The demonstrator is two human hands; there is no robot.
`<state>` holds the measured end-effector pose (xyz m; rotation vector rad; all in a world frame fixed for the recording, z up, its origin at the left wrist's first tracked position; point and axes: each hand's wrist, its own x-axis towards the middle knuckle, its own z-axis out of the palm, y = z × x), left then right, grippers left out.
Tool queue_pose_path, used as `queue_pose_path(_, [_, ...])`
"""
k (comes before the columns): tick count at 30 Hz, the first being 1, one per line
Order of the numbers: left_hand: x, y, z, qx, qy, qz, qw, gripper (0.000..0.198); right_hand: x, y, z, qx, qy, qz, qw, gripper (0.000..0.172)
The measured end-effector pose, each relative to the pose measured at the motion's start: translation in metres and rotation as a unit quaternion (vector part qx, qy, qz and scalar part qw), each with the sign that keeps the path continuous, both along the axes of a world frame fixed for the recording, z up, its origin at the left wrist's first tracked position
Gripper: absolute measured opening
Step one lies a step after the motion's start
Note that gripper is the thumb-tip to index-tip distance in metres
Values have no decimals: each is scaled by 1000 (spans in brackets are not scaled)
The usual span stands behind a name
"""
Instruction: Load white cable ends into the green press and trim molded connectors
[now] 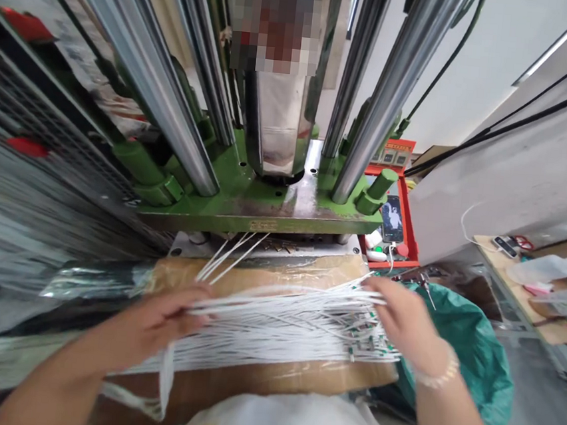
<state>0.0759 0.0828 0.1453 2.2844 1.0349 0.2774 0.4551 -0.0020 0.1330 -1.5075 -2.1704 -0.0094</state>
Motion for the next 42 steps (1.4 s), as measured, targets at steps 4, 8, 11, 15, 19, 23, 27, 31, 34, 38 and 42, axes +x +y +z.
queue_pose_path(4, [71,-20,-16,-319,80,-160,931,32,32,2,17,90,-208,-72,971,18])
queue_pose_path(8, [136,-46,-50,-632,-85,-96,764,60,7,14,-18,-17,-273,4,962,15])
queue_pose_path(11, [149,-53,-60,-641,-166,20,749,57,-1,18,-28,-121,-263,69,955,6])
queue_pose_path(15, [117,-48,-59,-355,-87,29,930,42,23,15,-8,-193,-263,24,945,6])
queue_pose_path(19, [78,-43,-79,44,43,-26,998,58,50,7,6,-226,-248,-90,938,16])
queue_pose_path(23, [81,-41,-109,271,116,-71,953,91,38,1,-15,-257,-181,-41,948,105])
queue_pose_path(27, [101,-39,-117,309,116,-138,934,54,-8,7,-63,-215,-161,149,952,119])
queue_pose_path(31, [80,-33,-116,315,123,-159,928,48,-29,20,-76,-195,-191,144,951,93])
queue_pose_path(34, [38,-22,-116,301,172,-74,935,99,-21,22,-43,-183,-235,140,944,52])
queue_pose_path(38, [-5,-10,-103,227,205,-55,950,91,3,8,-5,-130,-243,73,959,30])
queue_pose_path(42, [-6,-11,-102,195,213,-47,956,94,30,-5,-26,-163,-216,20,962,73])
